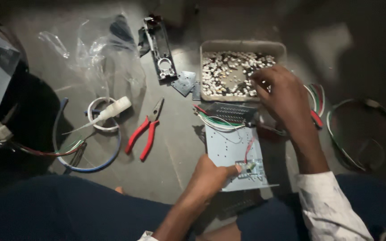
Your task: The person assembles an electrical device by inserting a metal bracket into a metal housing, connecting multiple colored wires to terminals, and securing the bracket with a screwdriver. The person then flips the housing to inspect the front panel.
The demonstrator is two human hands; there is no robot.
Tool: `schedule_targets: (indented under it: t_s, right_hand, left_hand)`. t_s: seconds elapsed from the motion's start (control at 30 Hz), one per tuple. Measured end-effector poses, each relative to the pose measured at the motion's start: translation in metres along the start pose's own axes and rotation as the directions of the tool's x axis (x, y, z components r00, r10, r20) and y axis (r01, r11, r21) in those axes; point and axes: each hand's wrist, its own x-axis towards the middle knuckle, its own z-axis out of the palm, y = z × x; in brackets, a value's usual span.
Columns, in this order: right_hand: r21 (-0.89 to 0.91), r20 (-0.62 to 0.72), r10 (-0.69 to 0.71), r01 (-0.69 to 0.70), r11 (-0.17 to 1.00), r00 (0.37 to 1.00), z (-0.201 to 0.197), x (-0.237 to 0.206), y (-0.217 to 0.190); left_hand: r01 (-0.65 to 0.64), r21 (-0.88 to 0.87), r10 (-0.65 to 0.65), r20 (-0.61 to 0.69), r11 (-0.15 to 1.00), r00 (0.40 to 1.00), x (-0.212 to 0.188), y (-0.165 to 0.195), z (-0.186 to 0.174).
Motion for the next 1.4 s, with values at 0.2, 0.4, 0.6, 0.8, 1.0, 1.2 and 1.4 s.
schedule_targets:
  t_s: [0.2, 0.4, 0.6, 0.8, 1.0, 1.2, 1.4]
  right_hand:
    - [-0.124, 0.105, 0.022, -0.009, 0.992, 0.994, 0.044, 0.04, 0.002]
    - [-0.086, 0.089, -0.012, 0.02, 0.996, 0.996, 0.057, 0.048, 0.0]
    - [-0.118, 0.124, -0.044, 0.059, 0.991, 0.991, 0.06, 0.045, -0.016]
    - [-0.278, 0.185, -0.206, 0.252, 0.927, 0.961, 0.06, 0.056, -0.026]
    - [-0.426, 0.254, -0.218, 0.311, 0.85, 0.942, 0.061, 0.067, -0.039]
    - [-0.286, 0.318, -0.049, 0.145, 0.947, 0.947, 0.04, 0.066, -0.047]
    - [0.068, 0.1, -0.065, 0.058, 0.996, 0.993, 0.013, 0.027, -0.043]
  left_hand:
    - [-0.018, -0.041, 0.019, 0.025, 0.999, 0.999, 0.006, 0.001, -0.004]
    - [-0.008, -0.065, 0.01, 0.034, 0.998, 0.999, 0.009, -0.001, -0.01]
    - [-0.003, 0.014, 0.003, -0.006, 1.0, 1.0, 0.004, 0.001, -0.013]
    - [-0.001, 0.052, 0.001, -0.013, 0.999, 1.0, 0.0, -0.001, -0.015]
    - [-0.016, 0.07, 0.017, -0.01, 0.997, 1.0, -0.005, 0.0, -0.014]
    - [-0.042, 0.051, 0.043, -0.025, 0.998, 0.999, -0.012, -0.004, -0.015]
    - [-0.046, 0.049, 0.047, -0.031, 0.998, 0.998, -0.013, -0.015, -0.016]
